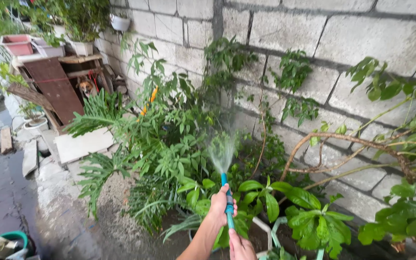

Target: Watering various potted plants in an outdoor area using a garden hose.

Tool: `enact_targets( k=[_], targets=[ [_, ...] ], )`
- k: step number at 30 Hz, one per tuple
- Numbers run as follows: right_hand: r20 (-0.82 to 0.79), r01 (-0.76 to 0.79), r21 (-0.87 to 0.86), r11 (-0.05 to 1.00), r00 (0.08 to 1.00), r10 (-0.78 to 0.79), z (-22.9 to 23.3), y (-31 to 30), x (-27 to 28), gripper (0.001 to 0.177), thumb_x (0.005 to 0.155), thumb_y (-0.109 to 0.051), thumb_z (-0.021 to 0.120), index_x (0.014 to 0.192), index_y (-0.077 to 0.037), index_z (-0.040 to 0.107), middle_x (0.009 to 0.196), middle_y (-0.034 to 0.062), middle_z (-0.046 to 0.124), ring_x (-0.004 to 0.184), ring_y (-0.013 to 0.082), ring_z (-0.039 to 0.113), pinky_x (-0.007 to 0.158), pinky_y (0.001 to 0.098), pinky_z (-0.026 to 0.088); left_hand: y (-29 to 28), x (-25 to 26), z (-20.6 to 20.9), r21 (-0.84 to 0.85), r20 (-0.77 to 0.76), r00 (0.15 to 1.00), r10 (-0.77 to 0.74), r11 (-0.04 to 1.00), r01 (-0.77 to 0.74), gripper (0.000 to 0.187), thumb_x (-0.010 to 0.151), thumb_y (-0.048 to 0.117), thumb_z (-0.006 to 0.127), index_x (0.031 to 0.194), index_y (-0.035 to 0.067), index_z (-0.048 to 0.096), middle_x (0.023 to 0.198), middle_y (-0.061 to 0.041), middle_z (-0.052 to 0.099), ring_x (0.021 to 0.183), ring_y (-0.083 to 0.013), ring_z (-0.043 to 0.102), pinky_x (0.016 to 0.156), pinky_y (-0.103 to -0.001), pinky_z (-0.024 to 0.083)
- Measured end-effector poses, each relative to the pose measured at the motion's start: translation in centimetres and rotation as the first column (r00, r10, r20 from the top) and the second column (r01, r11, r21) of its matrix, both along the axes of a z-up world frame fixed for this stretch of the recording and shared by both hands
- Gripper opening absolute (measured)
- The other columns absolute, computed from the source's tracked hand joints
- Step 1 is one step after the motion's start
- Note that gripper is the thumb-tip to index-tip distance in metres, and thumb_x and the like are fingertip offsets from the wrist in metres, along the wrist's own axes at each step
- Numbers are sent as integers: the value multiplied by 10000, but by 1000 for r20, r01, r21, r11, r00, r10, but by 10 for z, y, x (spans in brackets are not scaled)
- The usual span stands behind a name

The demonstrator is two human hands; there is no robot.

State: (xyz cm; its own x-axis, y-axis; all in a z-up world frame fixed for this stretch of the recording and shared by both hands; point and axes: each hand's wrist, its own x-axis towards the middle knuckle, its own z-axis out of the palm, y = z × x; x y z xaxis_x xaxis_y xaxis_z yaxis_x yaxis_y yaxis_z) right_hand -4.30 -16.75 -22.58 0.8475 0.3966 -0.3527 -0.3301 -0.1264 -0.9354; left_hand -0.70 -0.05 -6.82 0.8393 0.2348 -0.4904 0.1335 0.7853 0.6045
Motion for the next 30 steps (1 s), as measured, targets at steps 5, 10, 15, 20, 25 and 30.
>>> enact_targets(
  k=[5,10,15,20,25,30],
  targets=[
    [-190,-57,146,988,978,84,72,0,-40,495,1011,-507,593,831,-54,508,503,-26,327,314,108,274,296,279,200,-3,-11,-30,-16,-41,999,9,1000,-10,386,998,483,588,969,103,522,658,-84,552,460,-207,536,367,-357,429],
    [-165,-133,-14,991,978,129,116,-7,-80,494,1009,-553,500,845,-88,482,479,2,335,290,144,317,271,326,241,-7,-25,-60,-33,-89,995,37,999,-40,409,999,470,594,945,76,497,662,-94,558,455,-218,549,360,-365,450],
    [-220,-174,-12,985,961,167,101,-12,-95,522,1013,-566,483,818,-84,449,471,-4,304,284,127,295,259,323,238,-11,-47,-79,-40,-161,985,58,997,-65,408,999,464,589,942,75,482,667,-101,560,458,-218,552,361,-367,449],
    [-284,-210,-31,977,939,193,89,-16,-111,517,1016,-563,493,827,-83,466,485,-8,330,292,119,306,259,320,237,-12,-68,-105,-42,-213,973,87,994,-98,405,999,463,583,949,77,472,671,-106,560,464,-220,551,368,-377,457],
    [-343,-275,-19,961,905,252,74,-23,-126,521,1015,-586,466,832,-98,461,487,-22,325,290,107,294,252,311,237,-15,-92,-132,-69,-263,962,73,993,-94,488,999,501,565,941,20,509,642,-118,546,432,-220,542,338,-368,454],
    [-399,-314,9,949,869,291,59,-34,-142,521,1013,-586,465,825,-101,439,472,-10,320,279,117,285,250,313,228,-25,-113,-155,-57,-319,940,122,987,-148,430,1008,463,578,976,40,507,662,-104,557,459,-218,560,359,-370,467]
  ],
)
